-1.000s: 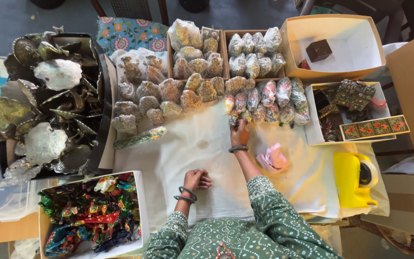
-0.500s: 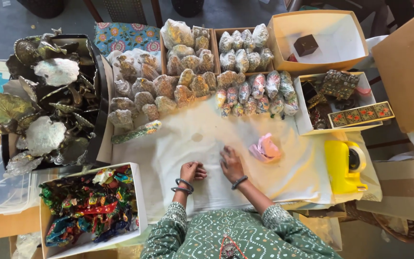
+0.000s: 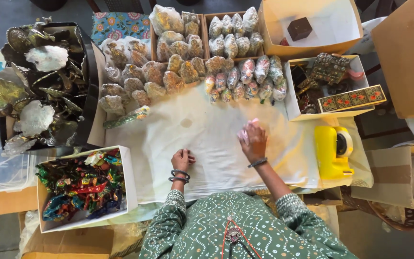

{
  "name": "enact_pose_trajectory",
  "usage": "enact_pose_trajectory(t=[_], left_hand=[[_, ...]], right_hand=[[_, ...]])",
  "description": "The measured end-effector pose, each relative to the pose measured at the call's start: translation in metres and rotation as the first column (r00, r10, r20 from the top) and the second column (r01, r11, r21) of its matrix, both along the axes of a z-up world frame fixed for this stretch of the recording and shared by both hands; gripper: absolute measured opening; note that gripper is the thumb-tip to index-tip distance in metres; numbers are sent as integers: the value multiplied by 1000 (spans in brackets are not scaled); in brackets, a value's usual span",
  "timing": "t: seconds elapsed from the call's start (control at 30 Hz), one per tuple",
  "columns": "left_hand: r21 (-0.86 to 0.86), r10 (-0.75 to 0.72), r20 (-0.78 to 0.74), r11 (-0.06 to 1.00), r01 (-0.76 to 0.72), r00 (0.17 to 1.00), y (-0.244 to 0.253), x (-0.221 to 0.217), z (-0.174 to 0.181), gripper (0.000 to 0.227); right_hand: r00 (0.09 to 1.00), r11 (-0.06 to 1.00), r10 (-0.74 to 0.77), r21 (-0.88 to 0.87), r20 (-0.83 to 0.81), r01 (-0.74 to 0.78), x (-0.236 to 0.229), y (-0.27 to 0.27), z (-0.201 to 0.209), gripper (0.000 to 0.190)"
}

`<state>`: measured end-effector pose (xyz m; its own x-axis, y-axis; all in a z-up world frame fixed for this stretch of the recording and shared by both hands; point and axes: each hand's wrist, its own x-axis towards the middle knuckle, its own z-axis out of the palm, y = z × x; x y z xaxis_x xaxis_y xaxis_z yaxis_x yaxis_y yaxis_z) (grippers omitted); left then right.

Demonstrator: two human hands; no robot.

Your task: The person wipes small, colorful figurines with a pink cloth and then wraps them in bubble wrap. The person repeats this process for multiple figurines, placing the wrapped items into a box.

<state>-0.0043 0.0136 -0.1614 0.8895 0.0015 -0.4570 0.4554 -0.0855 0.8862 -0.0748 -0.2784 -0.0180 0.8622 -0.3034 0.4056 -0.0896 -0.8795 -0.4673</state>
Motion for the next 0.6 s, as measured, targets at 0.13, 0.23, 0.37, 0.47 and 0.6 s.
enact_pose_trajectory(t=[0.13, 0.23, 0.37, 0.47, 0.6], left_hand=[[118, 34, 157, 992, -53, 987, -12, -16, 7, 28], [396, -40, 261, 916, -69, 965, -21, -35, 28, 17], [604, -203, 330, 796, -41, 922, -34, -63, 41, 27], [618, -279, 232, 782, 80, 932, -36, -91, 45, 30], [341, -212, 105, 925, 165, 972, -21, -119, 12, 28]], right_hand=[[1000, 993, -6, -118, 18, 9, 4, -31, -19, 62], [990, 987, 58, -139, -125, -76, -3, -47, -58, 62], [977, 982, 113, -126, -182, -137, -12, -52, -78, 52], [981, 983, 125, -113, -149, -143, -16, -50, -70, 50], [986, 987, 126, -87, -112, -136, -13, -49, -58, 47]])
